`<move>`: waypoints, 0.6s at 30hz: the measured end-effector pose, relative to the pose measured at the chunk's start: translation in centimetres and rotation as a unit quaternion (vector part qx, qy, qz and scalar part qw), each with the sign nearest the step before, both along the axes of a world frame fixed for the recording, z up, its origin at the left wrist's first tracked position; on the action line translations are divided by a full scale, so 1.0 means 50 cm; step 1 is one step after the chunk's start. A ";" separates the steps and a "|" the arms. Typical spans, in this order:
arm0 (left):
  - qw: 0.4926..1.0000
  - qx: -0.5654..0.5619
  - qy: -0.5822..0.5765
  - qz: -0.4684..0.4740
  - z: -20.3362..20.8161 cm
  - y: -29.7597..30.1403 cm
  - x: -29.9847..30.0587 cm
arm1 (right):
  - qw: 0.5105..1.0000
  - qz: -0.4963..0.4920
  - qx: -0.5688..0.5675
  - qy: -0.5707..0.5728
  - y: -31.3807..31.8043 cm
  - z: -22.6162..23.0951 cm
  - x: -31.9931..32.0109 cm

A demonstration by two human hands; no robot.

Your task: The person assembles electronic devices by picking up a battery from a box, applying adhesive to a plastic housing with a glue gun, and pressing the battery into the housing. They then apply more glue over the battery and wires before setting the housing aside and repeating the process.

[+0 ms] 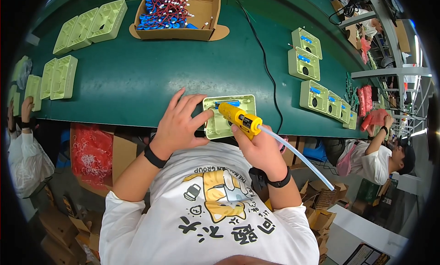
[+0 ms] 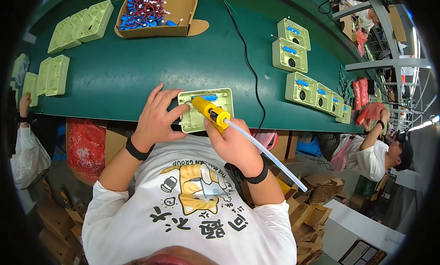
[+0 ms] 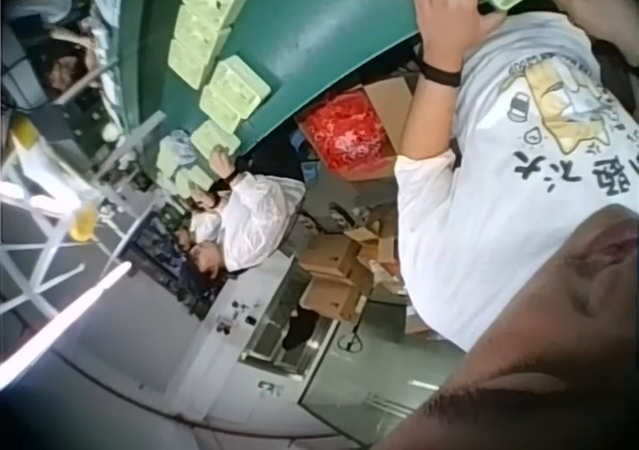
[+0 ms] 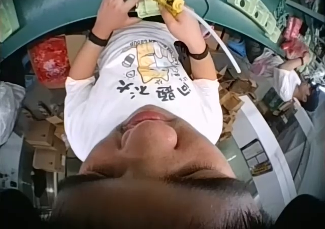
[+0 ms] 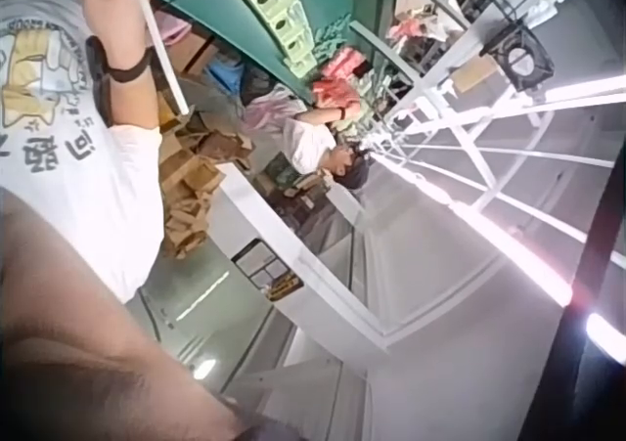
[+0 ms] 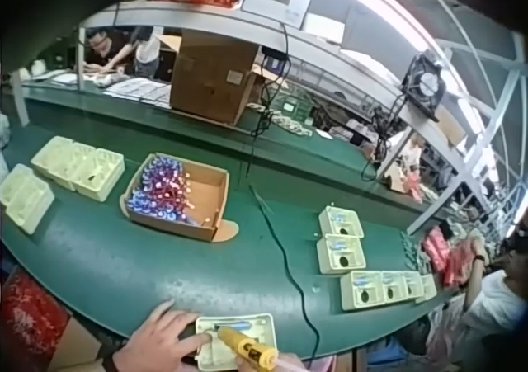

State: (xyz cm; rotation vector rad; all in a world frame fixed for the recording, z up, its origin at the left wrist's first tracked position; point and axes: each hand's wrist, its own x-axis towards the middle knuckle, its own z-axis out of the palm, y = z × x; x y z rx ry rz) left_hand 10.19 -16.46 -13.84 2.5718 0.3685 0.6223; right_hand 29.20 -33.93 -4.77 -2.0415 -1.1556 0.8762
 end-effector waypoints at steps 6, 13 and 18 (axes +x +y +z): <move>1.000 0.004 0.002 0.001 -0.001 0.002 -0.002 | 0.999 0.014 -0.001 -0.052 -0.004 0.000 -0.002; 1.000 -0.012 -0.019 -0.006 -0.001 0.004 -0.001 | 0.998 -0.002 0.023 0.052 -0.018 -0.005 0.007; 0.995 -0.062 -0.076 -0.018 0.023 -0.006 0.013 | 0.943 -0.067 0.000 0.325 -0.036 -0.007 0.018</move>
